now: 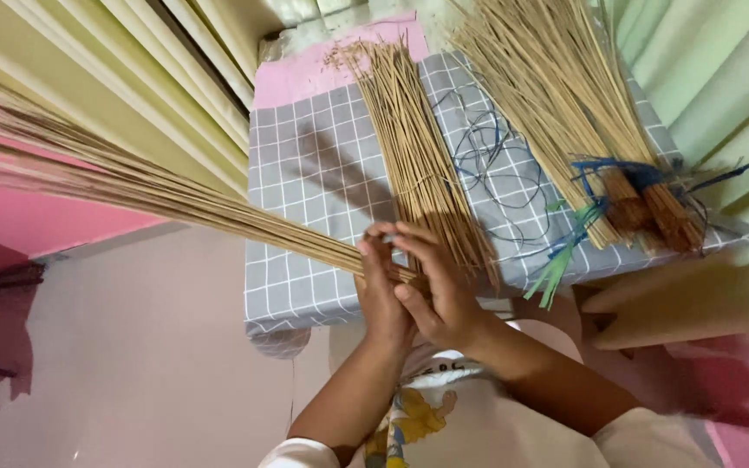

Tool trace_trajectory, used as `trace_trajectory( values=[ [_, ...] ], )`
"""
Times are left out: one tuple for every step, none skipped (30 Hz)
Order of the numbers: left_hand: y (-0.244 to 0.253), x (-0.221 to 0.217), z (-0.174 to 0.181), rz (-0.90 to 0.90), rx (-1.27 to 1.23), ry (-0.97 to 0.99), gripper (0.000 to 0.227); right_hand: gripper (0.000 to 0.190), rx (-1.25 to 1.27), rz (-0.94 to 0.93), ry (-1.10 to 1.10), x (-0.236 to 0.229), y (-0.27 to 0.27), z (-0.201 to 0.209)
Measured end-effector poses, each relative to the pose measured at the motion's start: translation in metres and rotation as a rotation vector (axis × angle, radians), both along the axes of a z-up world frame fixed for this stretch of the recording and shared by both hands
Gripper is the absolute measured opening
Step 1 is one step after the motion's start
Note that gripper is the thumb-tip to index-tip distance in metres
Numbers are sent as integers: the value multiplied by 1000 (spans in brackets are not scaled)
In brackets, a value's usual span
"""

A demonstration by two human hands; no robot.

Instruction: Assembling a broom by gathering and tying bundles of sticks

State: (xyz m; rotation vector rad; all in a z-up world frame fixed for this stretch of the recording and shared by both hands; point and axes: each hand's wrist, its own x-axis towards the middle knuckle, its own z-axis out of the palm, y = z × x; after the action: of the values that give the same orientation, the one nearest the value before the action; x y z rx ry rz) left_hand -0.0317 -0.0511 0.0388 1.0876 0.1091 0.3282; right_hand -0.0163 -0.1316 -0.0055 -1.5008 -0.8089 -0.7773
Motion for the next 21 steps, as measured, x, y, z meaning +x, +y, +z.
trace_trajectory(
  values=[
    [3,-2,-5,-36,42,-33,54,51,-80,45,77,-4,-2,-10],
    [6,4,-7,-73,84,-87,58,52,-162,87,134,0,-4,-18],
    [12,11,-14,-75,86,-108,58,52,-161,83,113,1,-11,-7],
    [20,11,-23,-123,139,-120,67,53,-331,58,265,-7,-16,0],
    [28,12,-33,-170,192,-131,77,55,-501,35,416,-14,-20,7],
    [34,11,-40,-168,192,-129,77,55,-502,37,416,-16,-23,7],
    [39,11,-47,-154,305,-78,79,53,-476,123,388,-17,-26,7],
    [40,18,-54,-147,410,-42,82,56,-456,195,351,-13,-33,9],
    [38,19,-55,-153,403,-55,82,56,-464,183,342,-12,-37,18],
    [38,15,-58,-181,411,-183,64,58,-592,165,407,-15,-38,27],
    [39,11,-62,-209,417,-311,65,60,-720,148,472,-18,-39,34],
    [40,7,-65,-207,414,-299,65,60,-722,155,482,-19,-40,29],
    [42,4,-68,-237,440,-254,64,50,-827,155,511,-19,-41,23],
    [44,5,-70,-266,468,-220,68,41,-931,149,529,-15,-42,20],
    [48,7,-72,-264,467,-219,68,41,-932,151,529,-14,-45,16],
    [52,7,-75,-345,414,-232,74,27,-972,162,497,-13,-48,11],
    [57,6,-78,-426,359,-245,84,16,-1010,172,464,-13,-51,7],
    [64,7,-79,-423,358,-239,84,16,-1011,178,466,-14,-48,20],
    [71,7,-80,-463,-7,-237,51,28,-1071,204,651,-15,-46,32],
    [77,6,-81,-493,-374,-221,39,43,-1124,231,846,-18,-44,44],
    [75,4,-75,-490,-377,-209,39,43,-1123,239,858,-19,-40,35]
  ],
)
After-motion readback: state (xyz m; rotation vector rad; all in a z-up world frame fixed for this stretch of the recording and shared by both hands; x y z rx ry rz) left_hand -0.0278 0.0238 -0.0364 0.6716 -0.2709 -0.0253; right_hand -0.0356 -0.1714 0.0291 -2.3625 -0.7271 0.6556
